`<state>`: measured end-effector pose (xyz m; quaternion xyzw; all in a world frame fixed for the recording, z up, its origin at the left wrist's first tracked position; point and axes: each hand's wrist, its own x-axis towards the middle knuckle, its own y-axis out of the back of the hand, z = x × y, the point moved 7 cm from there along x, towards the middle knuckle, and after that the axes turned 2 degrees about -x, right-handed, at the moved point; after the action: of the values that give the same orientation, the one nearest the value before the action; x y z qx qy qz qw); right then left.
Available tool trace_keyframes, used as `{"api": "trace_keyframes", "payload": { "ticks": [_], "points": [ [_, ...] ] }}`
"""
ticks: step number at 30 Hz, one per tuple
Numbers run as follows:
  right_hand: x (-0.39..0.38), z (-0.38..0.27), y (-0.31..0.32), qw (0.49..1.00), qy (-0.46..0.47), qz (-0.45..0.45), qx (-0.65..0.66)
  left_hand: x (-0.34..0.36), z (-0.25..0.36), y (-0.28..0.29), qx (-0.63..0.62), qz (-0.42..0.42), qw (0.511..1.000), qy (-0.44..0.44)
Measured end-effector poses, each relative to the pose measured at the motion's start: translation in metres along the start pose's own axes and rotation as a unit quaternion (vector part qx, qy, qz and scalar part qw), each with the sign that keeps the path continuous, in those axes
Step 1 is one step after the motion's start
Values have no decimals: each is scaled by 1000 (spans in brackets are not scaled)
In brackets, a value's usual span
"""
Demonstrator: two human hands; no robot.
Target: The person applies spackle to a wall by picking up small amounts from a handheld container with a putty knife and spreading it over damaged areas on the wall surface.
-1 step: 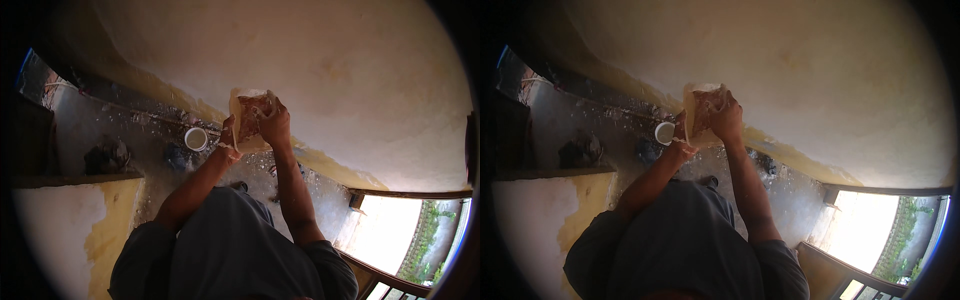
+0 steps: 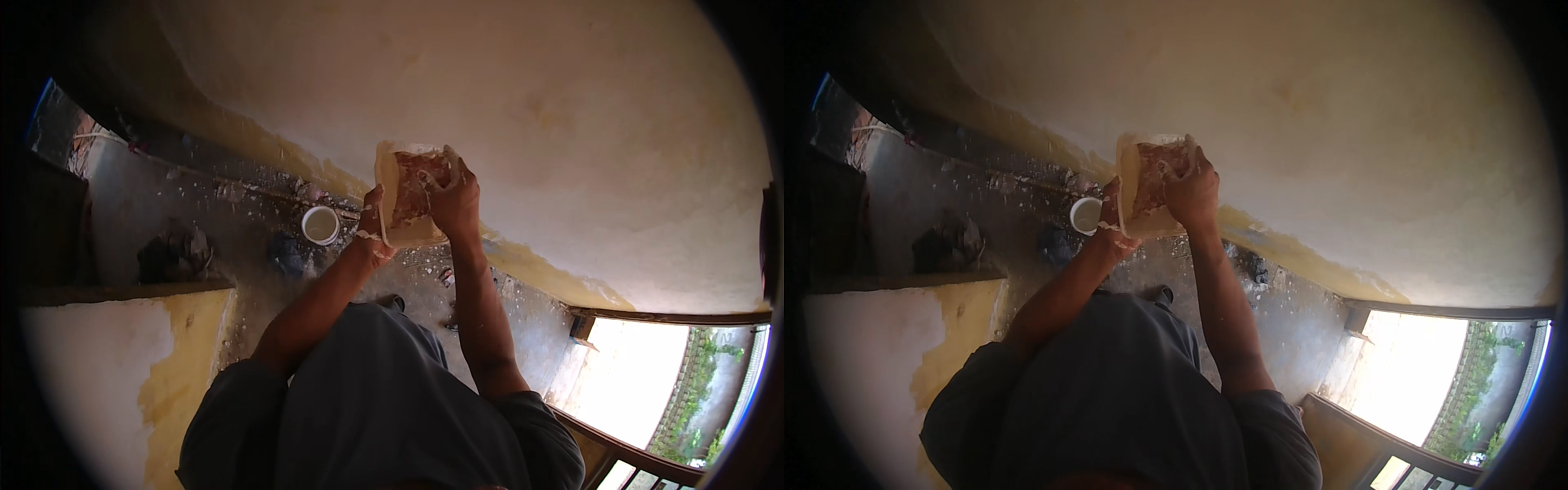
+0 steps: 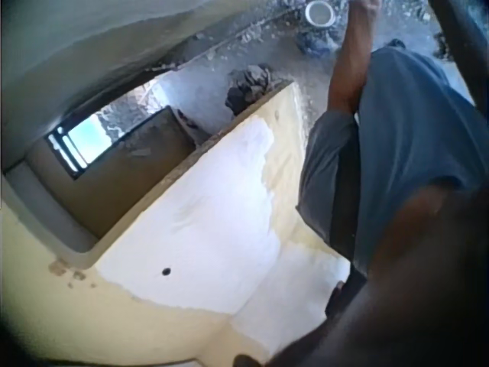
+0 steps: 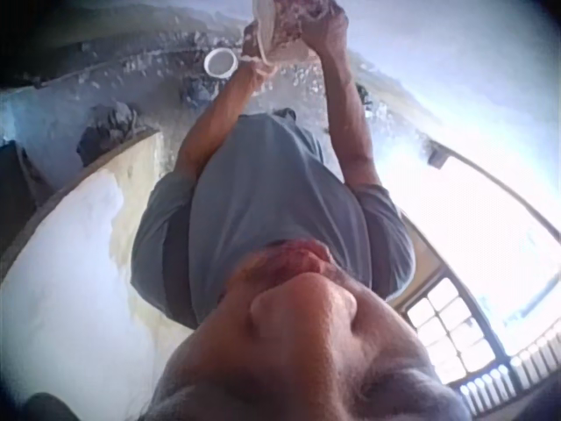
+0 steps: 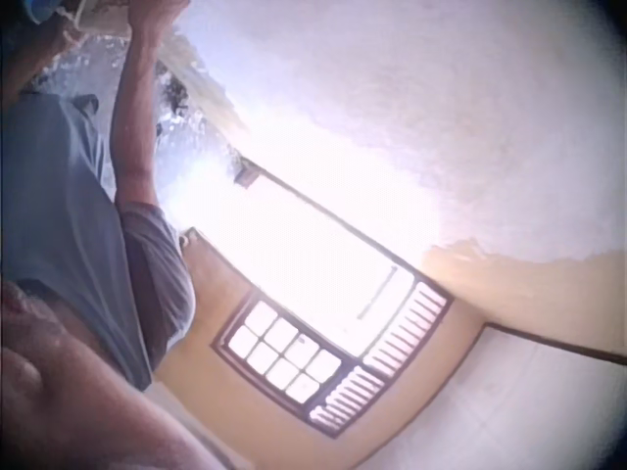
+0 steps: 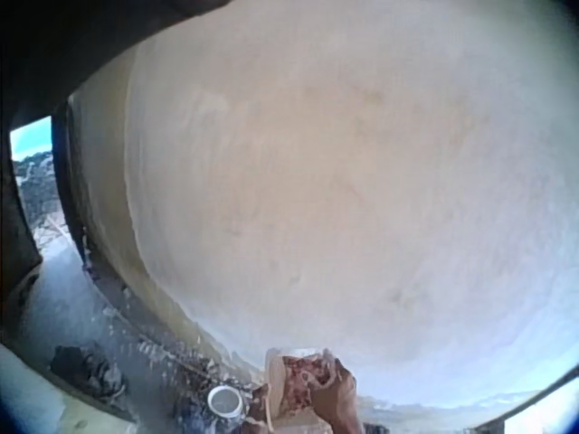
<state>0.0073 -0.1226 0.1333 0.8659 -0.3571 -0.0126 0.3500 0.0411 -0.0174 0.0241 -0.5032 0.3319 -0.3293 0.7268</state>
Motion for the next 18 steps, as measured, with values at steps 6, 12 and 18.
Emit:
{"api": "trace_keyframes", "payload": {
  "ticks": [6,12,18],
  "points": [
    [4,38,30,998,-45,33,43,2,7,-11,-32,-42,999,5],
    [-3,66,48,976,-122,24,179,5,2,-16,-99,-112,988,34],
    [-21,103,64,938,-129,50,319,5,-2,-42,-40,-76,996,-4]
  ]
}}
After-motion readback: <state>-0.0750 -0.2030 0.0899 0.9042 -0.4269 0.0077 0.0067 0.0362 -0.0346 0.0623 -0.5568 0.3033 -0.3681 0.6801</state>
